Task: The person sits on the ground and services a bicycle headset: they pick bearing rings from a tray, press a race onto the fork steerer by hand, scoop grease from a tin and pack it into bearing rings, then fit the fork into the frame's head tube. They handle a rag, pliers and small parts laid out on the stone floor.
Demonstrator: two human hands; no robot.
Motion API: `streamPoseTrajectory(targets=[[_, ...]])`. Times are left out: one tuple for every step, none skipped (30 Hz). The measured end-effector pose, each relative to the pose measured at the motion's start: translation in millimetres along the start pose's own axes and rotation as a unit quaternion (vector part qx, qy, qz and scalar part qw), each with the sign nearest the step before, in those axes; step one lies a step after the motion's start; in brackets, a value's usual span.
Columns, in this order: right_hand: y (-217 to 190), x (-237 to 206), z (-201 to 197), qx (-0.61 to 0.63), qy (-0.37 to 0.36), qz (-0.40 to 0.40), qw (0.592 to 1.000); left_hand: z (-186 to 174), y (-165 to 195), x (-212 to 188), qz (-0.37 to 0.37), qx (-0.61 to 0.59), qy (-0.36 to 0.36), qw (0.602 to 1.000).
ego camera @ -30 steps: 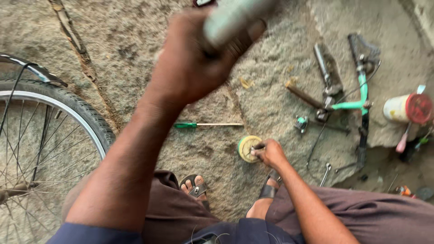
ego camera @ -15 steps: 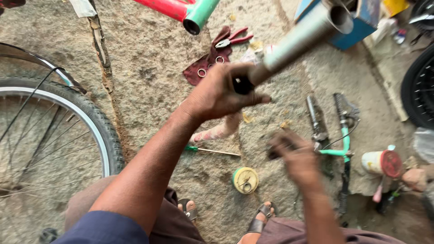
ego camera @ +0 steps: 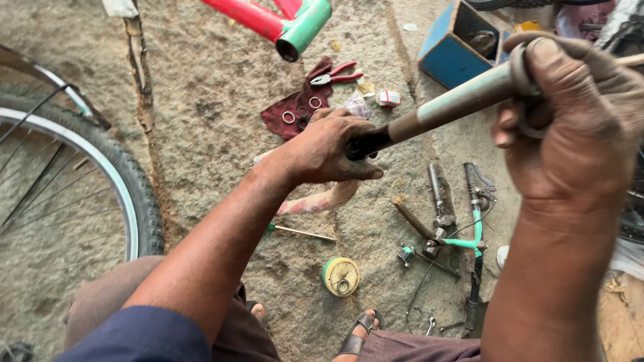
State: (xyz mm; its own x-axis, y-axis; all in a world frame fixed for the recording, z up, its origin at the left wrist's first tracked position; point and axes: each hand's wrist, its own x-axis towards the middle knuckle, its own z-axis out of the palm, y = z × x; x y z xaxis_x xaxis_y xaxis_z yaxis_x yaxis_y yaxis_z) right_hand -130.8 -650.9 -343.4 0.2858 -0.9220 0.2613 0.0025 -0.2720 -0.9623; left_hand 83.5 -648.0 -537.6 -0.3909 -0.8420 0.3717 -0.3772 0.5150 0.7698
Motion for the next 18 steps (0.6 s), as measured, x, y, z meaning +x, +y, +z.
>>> streamPoseTrajectory(targets=[[-1.1, 0.1, -2.5, -0.007, -0.004, 0.012, 1.0, -0.1, -1.5, -0.3, -0.007, 0.0, -0.005, 1.0], [-1.3, -0.4, -4.7, -0.02, -0.011, 0.018, 1.0, -0.5, -3.0, -0.3, -0.013, 0.0, -0.011, 1.0], [-1.4, -1.1, -6.8, -0.034, -0.018, 0.024, 0.999, 0.2, -3.7, -0.3, -0.019, -0.002, -0.017, 1.0], [-2.4, -2.2, -9.2, -0.055, -0.029, 0.024, 0.998, 0.8, -4.2, 0.0, -0.019, -0.008, -0.017, 1.0], [-1.9, -2.7, -10.5, -0.062, -0.032, 0.028, 0.997, 0.9, -5.1, 0.2, -0.019, -0.013, -0.016, 1.0], [-1.4, -3.6, -11.4, -0.069, -0.035, 0.033, 0.996, 1.3, -5.6, 0.4, -0.019, -0.017, -0.016, 1.0], [-1.9, -4.1, -12.7, -0.063, -0.03, 0.044, 0.997, 1.4, -6.2, 0.7, -0.022, -0.015, -0.022, 0.999], [-1.9, -4.9, -13.4, -0.075, -0.044, 0.039, 0.995, 1.5, -6.8, 0.9, -0.025, -0.014, -0.029, 0.999], [-1.9, -5.6, -13.7, -0.087, -0.057, 0.034, 0.994, 1.8, -7.2, 1.0, -0.027, -0.014, -0.036, 0.999], [-2.0, -6.1, -14.0, -0.117, -0.09, 0.008, 0.989, 1.9, -7.7, 1.0, -0.023, -0.015, -0.035, 0.999], [-1.9, -7.5, -13.9, -0.151, -0.101, -0.008, 0.983, 2.0, -8.2, 1.4, -0.019, -0.015, -0.033, 0.999], [-2.6, -7.9, -14.2, -0.185, -0.112, -0.025, 0.976, 2.3, -8.6, 1.5, -0.016, -0.017, -0.031, 0.999], [-1.7, -9.8, -13.2, -0.222, -0.101, -0.032, 0.969, 2.3, -9.1, 1.5, -0.012, -0.023, -0.026, 0.999], [-1.0, -10.9, -12.3, -0.243, -0.092, -0.031, 0.965, 2.6, -9.4, 1.1, -0.009, -0.03, -0.021, 0.999], [-0.6, -11.9, -11.2, -0.263, -0.082, -0.03, 0.961, 2.7, -9.8, 0.8, -0.006, -0.036, -0.016, 0.999], [0.5, -12.7, -9.8, -0.268, -0.074, -0.023, 0.96, 2.9, -10.0, 0.2, -0.004, -0.04, -0.013, 0.999], [1.2, -14.0, -8.6, -0.269, -0.069, -0.017, 0.96, 3.0, -10.2, -0.5, -0.002, -0.043, -0.009, 0.999], [2.4, -14.5, -7.1, -0.271, -0.064, -0.01, 0.961, 3.1, -10.2, -1.2, -0.001, -0.047, -0.005, 0.999]])
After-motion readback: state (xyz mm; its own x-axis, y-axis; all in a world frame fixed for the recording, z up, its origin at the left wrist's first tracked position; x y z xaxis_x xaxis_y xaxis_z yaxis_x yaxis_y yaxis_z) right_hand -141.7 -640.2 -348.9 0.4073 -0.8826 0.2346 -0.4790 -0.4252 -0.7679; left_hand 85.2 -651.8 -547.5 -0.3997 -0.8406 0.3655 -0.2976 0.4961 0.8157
